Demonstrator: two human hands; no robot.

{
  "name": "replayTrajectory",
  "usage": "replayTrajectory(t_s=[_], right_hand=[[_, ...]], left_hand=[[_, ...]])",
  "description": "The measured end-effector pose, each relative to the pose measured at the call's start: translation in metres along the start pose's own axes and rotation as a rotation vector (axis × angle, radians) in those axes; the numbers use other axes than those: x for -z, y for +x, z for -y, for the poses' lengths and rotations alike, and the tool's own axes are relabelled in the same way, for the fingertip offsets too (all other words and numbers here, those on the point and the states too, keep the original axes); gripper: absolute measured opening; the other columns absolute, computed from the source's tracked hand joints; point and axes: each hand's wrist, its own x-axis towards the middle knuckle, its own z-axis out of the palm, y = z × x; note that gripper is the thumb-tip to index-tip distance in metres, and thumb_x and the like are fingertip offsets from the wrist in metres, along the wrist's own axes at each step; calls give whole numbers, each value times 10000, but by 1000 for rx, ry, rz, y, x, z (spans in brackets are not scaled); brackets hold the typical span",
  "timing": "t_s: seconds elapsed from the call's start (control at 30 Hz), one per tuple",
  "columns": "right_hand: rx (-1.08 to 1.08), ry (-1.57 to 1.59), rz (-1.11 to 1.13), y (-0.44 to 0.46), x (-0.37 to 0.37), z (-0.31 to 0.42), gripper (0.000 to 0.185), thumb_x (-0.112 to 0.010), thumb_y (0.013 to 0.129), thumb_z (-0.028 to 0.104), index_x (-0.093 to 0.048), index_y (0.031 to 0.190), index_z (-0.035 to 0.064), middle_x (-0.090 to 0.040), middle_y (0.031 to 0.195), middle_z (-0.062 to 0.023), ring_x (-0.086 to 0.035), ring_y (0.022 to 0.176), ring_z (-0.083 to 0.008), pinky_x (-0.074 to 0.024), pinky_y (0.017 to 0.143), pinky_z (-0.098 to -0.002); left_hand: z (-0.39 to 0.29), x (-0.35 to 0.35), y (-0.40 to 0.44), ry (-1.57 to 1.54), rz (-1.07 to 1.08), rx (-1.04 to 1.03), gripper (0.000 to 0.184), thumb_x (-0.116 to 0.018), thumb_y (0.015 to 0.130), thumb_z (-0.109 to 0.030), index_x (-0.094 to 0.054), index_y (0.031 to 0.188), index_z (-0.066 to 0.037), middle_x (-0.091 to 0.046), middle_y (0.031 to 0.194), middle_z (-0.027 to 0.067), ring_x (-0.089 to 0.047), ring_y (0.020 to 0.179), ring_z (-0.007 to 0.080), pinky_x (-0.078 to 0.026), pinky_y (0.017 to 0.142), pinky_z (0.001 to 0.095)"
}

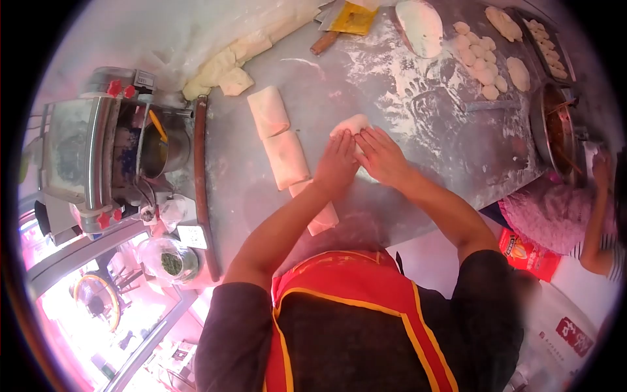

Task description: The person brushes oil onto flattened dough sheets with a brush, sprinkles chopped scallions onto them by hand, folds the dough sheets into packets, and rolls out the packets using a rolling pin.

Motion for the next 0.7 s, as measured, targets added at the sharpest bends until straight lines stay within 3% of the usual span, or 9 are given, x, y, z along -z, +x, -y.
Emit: replayTrajectory(t_s=[0.07, 0.1, 0.13, 0.2, 0.3, 0.4, 0.47, 0.57, 0.7], right_hand=[[-174, 259, 76, 2, 11, -10, 331, -578, 881, 217, -636, 1136, 14, -632, 1134, -182, -567, 1118, -325, -399, 1021, -448], [-261, 392, 115, 2, 17, -13, 320, -575, 881, 207, -640, 1135, 24, -644, 1105, -179, -588, 1086, -314, -410, 1007, -445], [-454, 467, -34, -1, 23, -8, 285, -561, 900, 196, -644, 1130, 48, -672, 1040, -142, -640, 974, -244, -469, 909, -415], [-955, 881, -95, -22, 5, 5, 283, -549, 927, 224, -640, 1132, 50, -672, 1056, -119, -646, 942, -220, -489, 865, -394], [-1493, 1635, -155, -19, 5, 26, 393, -491, 980, 333, -572, 1224, 35, -631, 1120, -118, -613, 1007, -228, -501, 891, -360], [-1547, 1973, -419, 8, 8, 43, 426, -461, 994, 353, -537, 1237, 12, -594, 1167, -141, -577, 1080, -241, -483, 943, -380], [-1519, 2065, -520, 26, 10, 40, 421, -451, 1008, 335, -529, 1221, -20, -570, 1210, -171, -563, 1142, -265, -480, 989, -404], [-1148, 2390, -609, 49, -38, -4, 480, -437, 1010, 367, -481, 1262, -38, -517, 1274, -198, -507, 1204, -287, -423, 1039, -430], [-1303, 2261, -529, 100, -40, -47, 535, -451, 997, 392, -447, 1307, -43, -509, 1272, -174, -517, 1143, -278, -420, 1007, -403]], left_hand=[[16, 8, 8, -92, 69, -23, 429, -573, 889, -175, -521, 1291, -36, -487, 1379, 191, -480, 1257, 335, -390, 1040, 421], [22, 14, 13, -200, 4, 113, 394, -582, 889, -197, -544, 1241, -24, -518, 1321, 193, -503, 1215, 344, -415, 1001, 427], [27, 20, 16, -308, -58, 250, 367, -591, 889, -220, -567, 1191, -12, -549, 1264, 195, -525, 1172, 353, -440, 962, 433], [37, 17, 30, -447, -202, 404, 376, -651, 855, -259, -602, 1137, -16, -601, 1134, 195, -579, 1060, 367, -500, 847, 442], [34, 32, 65, -480, 354, 594, 328, -687, 826, -249, -627, 1066, -34, -604, 1138, 186, -579, 1059, 363, -497, 845, 442], [26, 47, 76, -735, 555, 734, 354, -710, 785, -235, -626, 1063, -33, -587, 1147, 157, -551, 1090, 322, -465, 898, 403], [18, 48, 75, -477, 185, 567, 325, -706, 773, -204, -636, 1053, -53, -580, 1171, 144, -532, 1128, 317, -460, 911, 401], [22, 66, 87, -178, -181, 314, 281, -675, 780, -146, -620, 1036, -45, -564, 1212, 115, -512, 1161, 312, -452, 916, 392], [56, 62, 102, 77, -328, -1, 300, -608, 835, -103, -580, 1126, -39, -523, 1284, 125, -471, 1212, 321, -414, 973, 411]])
